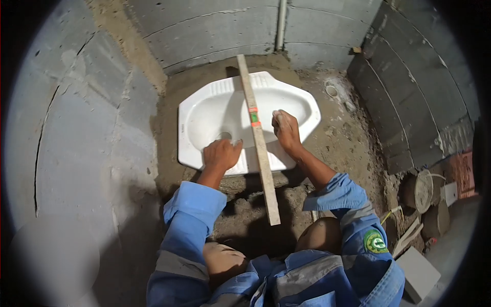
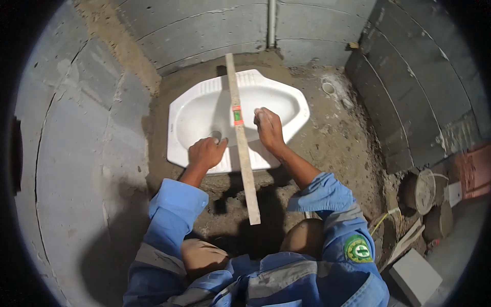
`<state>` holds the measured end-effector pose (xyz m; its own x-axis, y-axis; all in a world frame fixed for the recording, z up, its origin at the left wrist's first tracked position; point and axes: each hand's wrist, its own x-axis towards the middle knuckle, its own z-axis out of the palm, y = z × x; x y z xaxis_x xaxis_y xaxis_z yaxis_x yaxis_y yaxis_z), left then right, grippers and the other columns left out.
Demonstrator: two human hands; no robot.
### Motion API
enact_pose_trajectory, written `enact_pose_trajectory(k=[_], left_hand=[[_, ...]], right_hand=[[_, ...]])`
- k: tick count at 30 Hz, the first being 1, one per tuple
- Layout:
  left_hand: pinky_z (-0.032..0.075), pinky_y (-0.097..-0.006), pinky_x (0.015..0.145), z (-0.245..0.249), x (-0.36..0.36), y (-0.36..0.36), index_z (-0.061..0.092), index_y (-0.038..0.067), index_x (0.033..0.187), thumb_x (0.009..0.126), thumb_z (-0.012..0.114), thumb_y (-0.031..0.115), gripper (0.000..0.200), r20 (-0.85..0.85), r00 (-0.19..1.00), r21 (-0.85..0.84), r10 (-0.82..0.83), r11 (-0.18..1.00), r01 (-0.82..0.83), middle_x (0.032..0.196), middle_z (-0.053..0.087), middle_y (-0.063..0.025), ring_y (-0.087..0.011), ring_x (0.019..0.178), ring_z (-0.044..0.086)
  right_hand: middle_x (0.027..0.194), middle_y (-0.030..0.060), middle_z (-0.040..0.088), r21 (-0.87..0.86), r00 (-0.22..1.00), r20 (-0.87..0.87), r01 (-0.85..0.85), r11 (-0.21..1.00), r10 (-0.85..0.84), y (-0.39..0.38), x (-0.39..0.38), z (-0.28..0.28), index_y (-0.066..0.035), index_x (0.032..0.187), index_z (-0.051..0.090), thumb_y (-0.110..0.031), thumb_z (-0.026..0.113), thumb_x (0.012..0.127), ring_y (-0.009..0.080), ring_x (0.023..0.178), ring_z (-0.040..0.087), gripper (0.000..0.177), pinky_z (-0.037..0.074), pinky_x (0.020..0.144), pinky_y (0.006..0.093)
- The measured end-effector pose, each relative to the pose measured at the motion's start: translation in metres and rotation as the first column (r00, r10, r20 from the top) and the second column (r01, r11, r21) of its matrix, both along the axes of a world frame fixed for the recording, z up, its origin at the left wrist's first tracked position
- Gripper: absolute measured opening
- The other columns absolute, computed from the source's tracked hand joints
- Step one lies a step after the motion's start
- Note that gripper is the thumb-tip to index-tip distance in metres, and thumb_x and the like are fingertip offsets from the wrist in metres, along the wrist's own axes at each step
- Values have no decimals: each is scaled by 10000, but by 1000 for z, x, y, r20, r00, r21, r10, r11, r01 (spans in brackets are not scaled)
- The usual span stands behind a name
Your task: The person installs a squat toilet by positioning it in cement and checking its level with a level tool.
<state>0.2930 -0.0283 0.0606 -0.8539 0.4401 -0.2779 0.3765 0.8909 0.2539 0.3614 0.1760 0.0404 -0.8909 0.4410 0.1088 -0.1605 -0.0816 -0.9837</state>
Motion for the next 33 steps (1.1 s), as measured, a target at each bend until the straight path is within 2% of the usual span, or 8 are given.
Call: enact_pose_trajectory(k=[5, 8, 11, 21, 24, 26, 28, 33], left_hand=[[499, -498, 939, -2, -2, 1, 746, 51, 1062, 946, 453, 558, 597, -20, 1000, -41, 4, 999, -5, 1090, 711, -233, -400, 1071, 662], [499, -498, 935, -1, 1, 2, 744, 44, 1078, 939, 466, 567, 608, -39, 999, 0, 29, 1000, -29, 1088, 708, -243, -405, 1066, 663], [507, -496, 925, 3, -4, 5, 745, 29, 1057, 935, 478, 562, 609, -43, 999, -10, 10, 1000, -11, 1064, 713, -250, -408, 1046, 672], [497, -498, 946, 2, 0, 1, 737, 17, 1079, 929, 466, 590, 652, -4, 1000, -37, 22, 999, -22, 1092, 705, -252, -412, 1077, 658], [502, -494, 934, 3, 0, 4, 743, 31, 1065, 926, 472, 585, 632, -3, 999, -60, 36, 998, -36, 1072, 709, -249, -415, 1059, 662], [505, -494, 925, 1, -1, 4, 748, 43, 1055, 928, 474, 580, 616, 19, 999, -56, 27, 998, -25, 1057, 712, -242, -418, 1040, 666], [506, -495, 920, -2, -1, 2, 751, 43, 1035, 933, 468, 580, 615, -8, 1000, -48, 10, 999, -10, 1051, 715, -232, -413, 1033, 668], [508, -494, 913, -2, -1, 2, 753, 39, 1022, 937, 461, 581, 622, -22, 1000, -26, -5, 1000, 4, 1040, 716, -235, -405, 1026, 673]], right_hand=[[638, -22, 433, 91, 972, -232, 68, 994, -45, 19, 1, 82, -81, 732, 483, -330, 447, 1063, 74, 551, 382, 416, 316, 495, 267], [639, 91, 466, 585, 922, -369, 327, 742, -115, 38, -18, 25, -10, 775, 506, -321, 442, 1047, 183, 605, 470, 418, 420, 597, 374], [683, 106, 492, 466, 994, -38, 108, 878, -102, 27, -10, -11, 13, 810, 521, -283, 448, 1031, 200, 665, 495, 377, 436, 654, 374], [607, 1, 453, 158, 933, -259, 295, 942, -248, 59, -7, 78, -63, 726, 515, -339, 406, 1045, 105, 540, 419, 436, 348, 498, 295], [618, 19, 463, 246, 906, -336, 348, 905, -257, 91, -4, 109, -51, 728, 515, -289, 415, 1026, 125, 573, 442, 395, 370, 543, 307], [625, 70, 474, 613, 864, -369, 503, 609, -341, 102, -29, -12, -13, 750, 516, -276, 430, 1014, 165, 613, 472, 382, 409, 608, 344], [646, 124, 491, 564, 973, 10, 186, 804, -232, 70, -14, -6, 17, 778, 513, -264, 448, 1002, 205, 644, 491, 365, 423, 648, 376], [660, 132, 507, 454, 975, -40, 213, 865, -220, 77, -15, -15, 21, 789, 515, -263, 450, 1004, 212, 641, 490, 362, 423, 647, 372]])
